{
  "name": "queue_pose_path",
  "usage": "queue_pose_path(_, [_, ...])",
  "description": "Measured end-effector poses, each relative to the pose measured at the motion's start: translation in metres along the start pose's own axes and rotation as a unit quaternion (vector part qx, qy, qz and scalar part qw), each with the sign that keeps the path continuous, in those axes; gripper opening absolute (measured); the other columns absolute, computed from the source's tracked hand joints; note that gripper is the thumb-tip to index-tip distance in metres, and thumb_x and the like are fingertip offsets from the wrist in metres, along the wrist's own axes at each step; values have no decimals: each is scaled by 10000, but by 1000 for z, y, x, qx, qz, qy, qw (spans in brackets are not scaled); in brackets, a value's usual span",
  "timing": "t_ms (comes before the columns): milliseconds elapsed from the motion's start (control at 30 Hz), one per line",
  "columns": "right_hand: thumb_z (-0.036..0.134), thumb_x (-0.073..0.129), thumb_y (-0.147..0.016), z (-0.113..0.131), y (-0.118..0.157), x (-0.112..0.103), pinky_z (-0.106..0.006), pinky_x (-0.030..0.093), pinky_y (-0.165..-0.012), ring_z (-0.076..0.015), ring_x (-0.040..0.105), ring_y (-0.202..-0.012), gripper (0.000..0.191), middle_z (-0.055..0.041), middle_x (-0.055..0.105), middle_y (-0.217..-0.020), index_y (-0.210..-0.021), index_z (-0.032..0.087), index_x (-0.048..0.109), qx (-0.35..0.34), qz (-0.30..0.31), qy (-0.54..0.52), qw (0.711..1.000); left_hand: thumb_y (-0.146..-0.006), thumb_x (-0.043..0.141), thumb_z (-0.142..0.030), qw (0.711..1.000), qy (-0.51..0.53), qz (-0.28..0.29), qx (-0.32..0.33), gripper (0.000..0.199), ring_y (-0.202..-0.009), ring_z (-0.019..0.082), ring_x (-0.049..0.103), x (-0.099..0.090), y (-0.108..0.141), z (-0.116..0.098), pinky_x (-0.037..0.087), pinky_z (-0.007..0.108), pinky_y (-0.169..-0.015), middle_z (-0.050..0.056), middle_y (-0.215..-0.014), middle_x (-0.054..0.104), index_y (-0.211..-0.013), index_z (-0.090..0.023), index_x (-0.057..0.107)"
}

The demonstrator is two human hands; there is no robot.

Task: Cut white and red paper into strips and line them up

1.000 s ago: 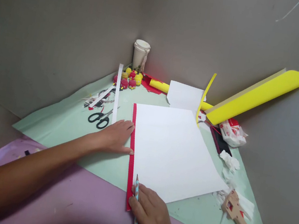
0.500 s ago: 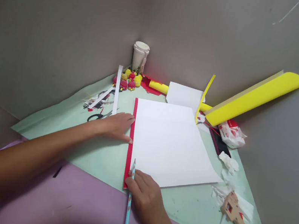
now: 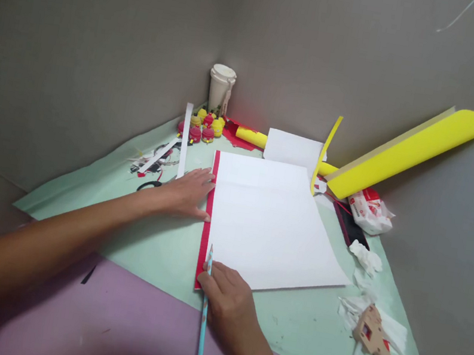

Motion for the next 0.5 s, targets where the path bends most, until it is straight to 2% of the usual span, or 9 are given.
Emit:
queue_pose_path(100, [-17,510,-859,-1,0,-1,-335,559,-810,-208,658,-1023,296,-95,736,-1043,-1056,183,606,0,3,-3,1000,-695,731,-577,1000,9,-30,-1,712,-1329,369,333,-6,5,-7,262,438,-1084,216,-1362,472,-1180,-85,559])
queue_pose_path(200, [-19,497,-861,-1,0,-1,-335,557,-801,-212,658,-1022,293,-99,734,-1041,-1049,178,605,0,10,-7,1000,-725,763,-453,998,20,-52,10,466,-1087,298,490,-12,9,-17,391,373,-914,151,-1137,568,-996,-117,587])
queue_pose_path(267, [-17,493,-862,-1,0,-1,-337,557,-795,-216,662,-1013,287,-102,735,-1035,-1044,175,606,-3,10,-7,1000,-760,748,-356,998,36,-48,13,306,-972,258,510,-13,12,-24,406,341,-813,104,-1030,583,-915,-147,586])
queue_pose_path(367, [-11,497,-864,-1,1,-2,-338,557,-796,-220,664,-1011,275,-104,738,-1035,-1039,170,606,-7,5,-3,1000,-819,659,-206,996,75,-28,30,75,-893,222,523,-7,15,-31,391,319,-765,60,-924,597,-826,-174,591])
queue_pose_path(400, [-11,498,-864,-1,1,-2,-339,557,-800,-220,664,-1014,274,-104,738,-1038,-1040,169,605,-8,3,-2,1000,-832,619,-166,995,89,-24,38,37,-871,210,530,-3,16,-33,389,310,-753,50,-896,601,-808,-180,594])
queue_pose_path(500, [-16,495,-859,-1,1,-1,-338,554,-808,-218,661,-1026,278,-103,737,-1047,-1037,168,604,-7,6,-3,1000,-844,537,-112,992,118,-18,42,111,-810,192,548,7,18,-35,386,290,-685,38,-858,612,-817,-189,612])
Point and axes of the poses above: each hand's wrist, its own y-axis away from the middle knuckle, its own x-axis out of the palm, z = x × y, the point moved 1 cm from there along -y, towards the middle knuckle
